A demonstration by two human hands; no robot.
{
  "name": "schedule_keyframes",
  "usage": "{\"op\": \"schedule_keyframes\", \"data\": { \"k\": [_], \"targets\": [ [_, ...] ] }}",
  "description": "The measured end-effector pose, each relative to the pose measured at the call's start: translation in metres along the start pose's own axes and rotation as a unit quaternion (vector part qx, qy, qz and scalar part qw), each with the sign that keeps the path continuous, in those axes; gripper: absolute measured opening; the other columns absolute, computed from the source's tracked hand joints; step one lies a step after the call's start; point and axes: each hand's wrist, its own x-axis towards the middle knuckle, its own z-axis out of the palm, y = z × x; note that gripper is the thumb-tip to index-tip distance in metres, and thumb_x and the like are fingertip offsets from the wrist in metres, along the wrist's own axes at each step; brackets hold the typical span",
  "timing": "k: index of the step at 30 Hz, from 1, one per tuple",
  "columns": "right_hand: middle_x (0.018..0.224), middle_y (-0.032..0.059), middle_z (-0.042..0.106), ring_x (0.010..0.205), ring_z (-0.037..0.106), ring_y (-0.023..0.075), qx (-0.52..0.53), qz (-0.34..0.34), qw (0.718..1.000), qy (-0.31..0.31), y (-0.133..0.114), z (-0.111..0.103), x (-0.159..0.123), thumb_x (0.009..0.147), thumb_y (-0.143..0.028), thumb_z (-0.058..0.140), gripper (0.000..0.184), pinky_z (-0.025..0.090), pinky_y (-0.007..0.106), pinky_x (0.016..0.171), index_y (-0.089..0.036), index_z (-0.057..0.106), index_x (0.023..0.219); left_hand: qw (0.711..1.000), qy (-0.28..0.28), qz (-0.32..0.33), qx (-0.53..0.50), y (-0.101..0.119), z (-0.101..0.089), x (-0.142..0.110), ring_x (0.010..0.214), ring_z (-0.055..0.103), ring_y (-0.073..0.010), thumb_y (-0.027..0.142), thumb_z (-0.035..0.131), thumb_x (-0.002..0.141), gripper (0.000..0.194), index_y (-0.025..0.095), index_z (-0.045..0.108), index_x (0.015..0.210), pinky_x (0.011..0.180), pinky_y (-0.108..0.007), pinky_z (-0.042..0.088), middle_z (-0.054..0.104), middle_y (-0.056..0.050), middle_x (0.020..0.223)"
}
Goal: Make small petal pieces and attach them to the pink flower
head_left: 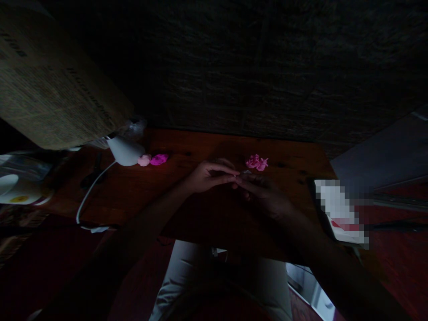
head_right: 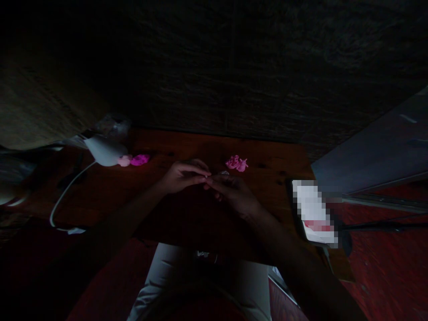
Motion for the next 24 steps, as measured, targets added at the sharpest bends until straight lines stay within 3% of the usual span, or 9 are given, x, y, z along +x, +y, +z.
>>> {"op": "schedule_keyframes", "data": {
  "k": [6,12,18,24],
  "targets": [
    [0.061,-0.0029,0.057,0.054,0.043,0.0079,-0.023,-0.010,0.999,0.032,-0.0002,0.0029,-0.0008,0.074,-0.054,0.081,0.036,0.029,0.024,0.050,-0.019,0.074,0.072,1.000,0.003,0.005,0.021,-0.0007,0.0022,-0.0019,0.097,0.073,-0.0165,0.029,0.078,0.084,0.025,0.018,0.078,0.105,0.084,-0.029,0.062,0.075,-0.011,0.104],
    [0.058,-0.0040,0.054,0.053,0.043,0.0081,-0.002,0.007,0.997,0.072,0.0006,0.0064,0.0002,0.066,-0.053,0.086,0.037,0.029,0.024,0.050,-0.019,0.075,0.073,0.997,0.021,0.039,0.069,-0.0033,0.0050,-0.0016,0.099,0.074,-0.0172,0.024,0.079,0.082,0.026,0.018,0.077,0.106,0.086,-0.030,0.062,0.077,-0.011,0.105],
    [0.056,-0.0047,0.054,0.051,0.043,0.0076,0.053,0.036,0.995,0.073,0.0020,0.0080,0.0018,0.061,-0.050,0.090,0.037,0.028,0.024,0.049,-0.019,0.074,0.073,0.994,0.019,0.026,0.108,-0.0028,0.0088,-0.0039,0.097,0.075,-0.0168,0.025,0.075,0.086,0.026,0.018,0.076,0.111,0.085,-0.027,0.061,0.078,-0.011,0.108],
    [0.055,-0.0043,0.051,0.052,0.042,0.0079,0.054,0.038,0.995,0.069,-0.0012,0.0085,0.0009,0.065,-0.054,0.087,0.041,0.030,0.023,0.049,-0.019,0.065,0.061,0.976,0.012,0.014,0.217,-0.0092,0.0092,-0.0077,0.083,0.075,-0.0143,0.027,0.065,0.093,0.022,0.019,0.075,0.112,0.082,-0.025,0.059,0.080,-0.005,0.091]
  ]
}}
